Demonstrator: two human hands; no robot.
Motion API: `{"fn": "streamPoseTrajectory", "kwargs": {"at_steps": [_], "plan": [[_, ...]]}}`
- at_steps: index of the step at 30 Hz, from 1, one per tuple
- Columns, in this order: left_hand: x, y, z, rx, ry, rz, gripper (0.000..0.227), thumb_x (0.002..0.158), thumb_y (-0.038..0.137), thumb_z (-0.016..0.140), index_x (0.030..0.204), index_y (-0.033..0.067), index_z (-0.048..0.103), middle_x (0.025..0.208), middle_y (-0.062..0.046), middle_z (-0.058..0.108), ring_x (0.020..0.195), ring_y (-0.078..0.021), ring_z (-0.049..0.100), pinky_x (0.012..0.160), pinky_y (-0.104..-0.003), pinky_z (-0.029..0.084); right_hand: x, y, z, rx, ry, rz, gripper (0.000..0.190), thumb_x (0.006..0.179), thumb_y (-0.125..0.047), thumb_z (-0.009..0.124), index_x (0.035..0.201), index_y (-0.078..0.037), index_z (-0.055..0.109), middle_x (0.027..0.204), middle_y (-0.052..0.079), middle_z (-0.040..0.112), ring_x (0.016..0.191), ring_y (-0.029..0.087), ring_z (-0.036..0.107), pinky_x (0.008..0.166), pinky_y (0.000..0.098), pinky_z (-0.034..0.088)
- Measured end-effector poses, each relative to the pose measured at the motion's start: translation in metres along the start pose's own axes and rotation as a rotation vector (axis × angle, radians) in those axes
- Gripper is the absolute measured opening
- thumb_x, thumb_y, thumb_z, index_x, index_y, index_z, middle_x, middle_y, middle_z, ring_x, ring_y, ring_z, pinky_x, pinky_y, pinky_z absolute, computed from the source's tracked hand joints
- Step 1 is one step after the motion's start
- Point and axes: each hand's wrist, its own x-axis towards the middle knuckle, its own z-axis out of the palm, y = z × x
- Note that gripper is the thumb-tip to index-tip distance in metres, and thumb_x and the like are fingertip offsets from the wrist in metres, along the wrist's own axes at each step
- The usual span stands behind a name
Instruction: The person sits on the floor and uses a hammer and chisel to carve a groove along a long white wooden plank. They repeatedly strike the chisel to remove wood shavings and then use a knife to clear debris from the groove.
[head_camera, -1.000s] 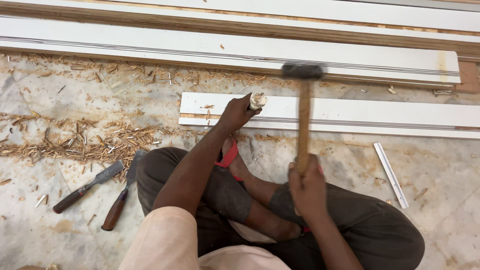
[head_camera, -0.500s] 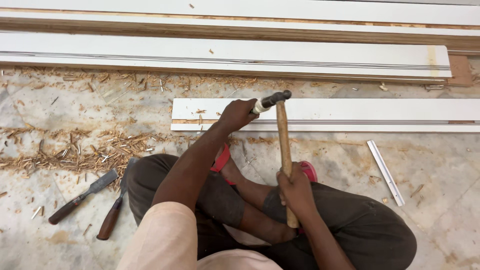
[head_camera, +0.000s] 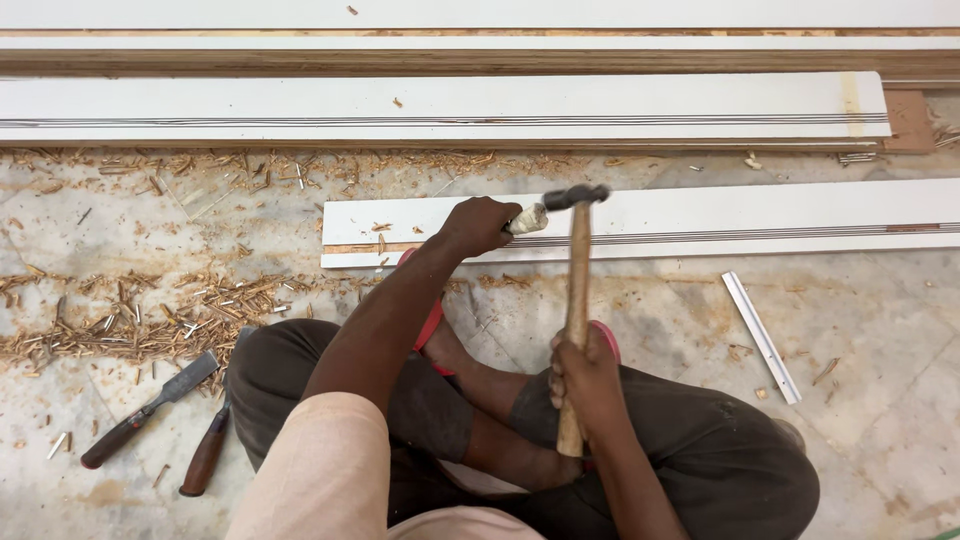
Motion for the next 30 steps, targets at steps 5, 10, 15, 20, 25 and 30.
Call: {"fn": "streamPoseTrajectory", "kwargs": {"at_steps": [5,10,15,20,25,30], "plan": [[0.005,-0.001,0.001,0.016,-0.043,-0.014,0.026,0.083,0.025,0.074,0.107,0.0175,0.066,0.095,-0.01,0.075,0.094,-0.0347,0.071,0.076,-0.05,0.055,0.004,-0.004,-0.01,0.151,0.118,-0.206,0.009,0.093,-0.01,0.052,0.099,-0.004,0.047,0.067,0.004,0.051,0.048,0.01,0.046,0.038,0.0284,0.039],[0.01,-0.001,-0.001,0.025,-0.062,-0.027,0.027,0.081,0.025,0.075,0.106,0.0191,0.067,0.093,-0.01,0.074,0.091,-0.035,0.071,0.075,-0.05,0.055,0.005,-0.003,-0.005,0.029,-0.049,0.098,0.01,0.092,-0.01,0.056,0.099,-0.005,0.05,0.067,0.003,0.05,0.046,0.012,0.047,0.04,0.029,0.041],[0.014,-0.008,0.003,-0.006,-0.036,-0.002,0.025,0.08,0.025,0.075,0.103,0.0184,0.068,0.091,-0.008,0.075,0.091,-0.0342,0.071,0.075,-0.049,0.054,0.012,-0.007,-0.018,0.136,0.088,-0.163,0.012,0.094,-0.014,0.054,0.102,-0.005,0.049,0.068,0.003,0.051,0.047,0.011,0.046,0.04,0.0298,0.042],[0.014,-0.005,0.009,0.024,-0.086,0.004,0.024,0.079,0.024,0.075,0.102,0.019,0.069,0.092,-0.008,0.074,0.092,-0.0338,0.071,0.075,-0.05,0.054,0.016,0.01,-0.003,-0.021,-0.019,0.133,0.014,0.094,-0.016,0.057,0.098,-0.005,0.051,0.067,0.004,0.051,0.046,0.014,0.049,0.04,0.0312,0.043],[0.013,-0.008,0.004,0.041,-0.114,-0.018,0.023,0.081,0.026,0.073,0.103,0.019,0.068,0.093,-0.008,0.075,0.094,-0.0327,0.071,0.077,-0.049,0.054,0.013,0.0,-0.01,0.124,0.015,0.061,0.007,0.092,-0.012,0.055,0.097,-0.007,0.053,0.067,0.003,0.051,0.047,0.012,0.046,0.04,0.029,0.04],[0.012,-0.012,0.007,0.037,-0.105,-0.025,0.025,0.08,0.026,0.075,0.102,0.019,0.069,0.096,-0.008,0.075,0.096,-0.0333,0.07,0.077,-0.048,0.054,0.015,-0.004,-0.015,0.151,0.066,-0.082,0.01,0.094,-0.013,0.053,0.092,-0.005,0.048,0.065,0.005,0.051,0.047,0.013,0.047,0.039,0.0292,0.042]]}}
